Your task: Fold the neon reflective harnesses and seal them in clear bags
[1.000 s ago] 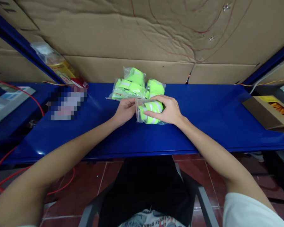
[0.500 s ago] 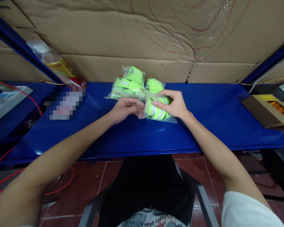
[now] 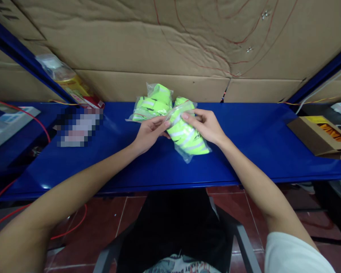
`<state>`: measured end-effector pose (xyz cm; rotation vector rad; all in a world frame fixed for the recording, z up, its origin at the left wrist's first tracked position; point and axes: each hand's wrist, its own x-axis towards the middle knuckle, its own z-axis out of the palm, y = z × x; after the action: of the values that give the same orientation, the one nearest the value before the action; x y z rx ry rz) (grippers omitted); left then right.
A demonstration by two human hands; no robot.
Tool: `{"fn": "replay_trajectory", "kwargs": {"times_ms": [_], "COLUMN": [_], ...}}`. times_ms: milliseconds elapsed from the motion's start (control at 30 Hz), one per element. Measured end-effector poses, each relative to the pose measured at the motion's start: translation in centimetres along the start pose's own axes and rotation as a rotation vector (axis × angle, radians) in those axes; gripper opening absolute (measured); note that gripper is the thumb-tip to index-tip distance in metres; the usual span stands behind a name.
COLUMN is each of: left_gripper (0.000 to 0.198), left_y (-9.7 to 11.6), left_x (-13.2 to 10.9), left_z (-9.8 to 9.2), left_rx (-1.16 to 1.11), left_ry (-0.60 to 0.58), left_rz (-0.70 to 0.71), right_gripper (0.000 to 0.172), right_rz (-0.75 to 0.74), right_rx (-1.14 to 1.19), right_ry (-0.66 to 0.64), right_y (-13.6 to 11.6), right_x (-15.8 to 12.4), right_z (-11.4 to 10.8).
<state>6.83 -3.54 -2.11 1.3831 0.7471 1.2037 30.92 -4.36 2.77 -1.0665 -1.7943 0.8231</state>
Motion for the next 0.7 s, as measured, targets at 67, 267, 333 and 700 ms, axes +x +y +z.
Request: {"fn": "replay_trajectory", "kwargs": {"times_ms": [67,267,333,700], "left_gripper": [0.051,0.040,0.034,0.020], "left_y": [0.0,1.6,2.1,1.9], "left_x": [-0.1,-0.4,-0.5,-0.4], "left_z": [0.0,-0.6,-0.8,-0.8], "left_rx": [-0.034,0.366,0.480,0.448], "left_ry": [0.036,0.122,0.107,0.104], "left_rz": [-0.003,0.377,0.474,0.458], "right_gripper": [0.059,0.055,0.056,0.061], "right_rz": [0.048,0.081,0.088,0.430], "right_rx": [0.111,0.221,0.237,0.570], "right_ry": [-0.033,-0.026,-0.044,-0.164], "right_y": [-0.3,-0.4,-0.3,0.3], "right_x": [-0.2,-0.4,-0.4,-0.9], "right_z": [0.4,2.1,2.2,4.6]}}
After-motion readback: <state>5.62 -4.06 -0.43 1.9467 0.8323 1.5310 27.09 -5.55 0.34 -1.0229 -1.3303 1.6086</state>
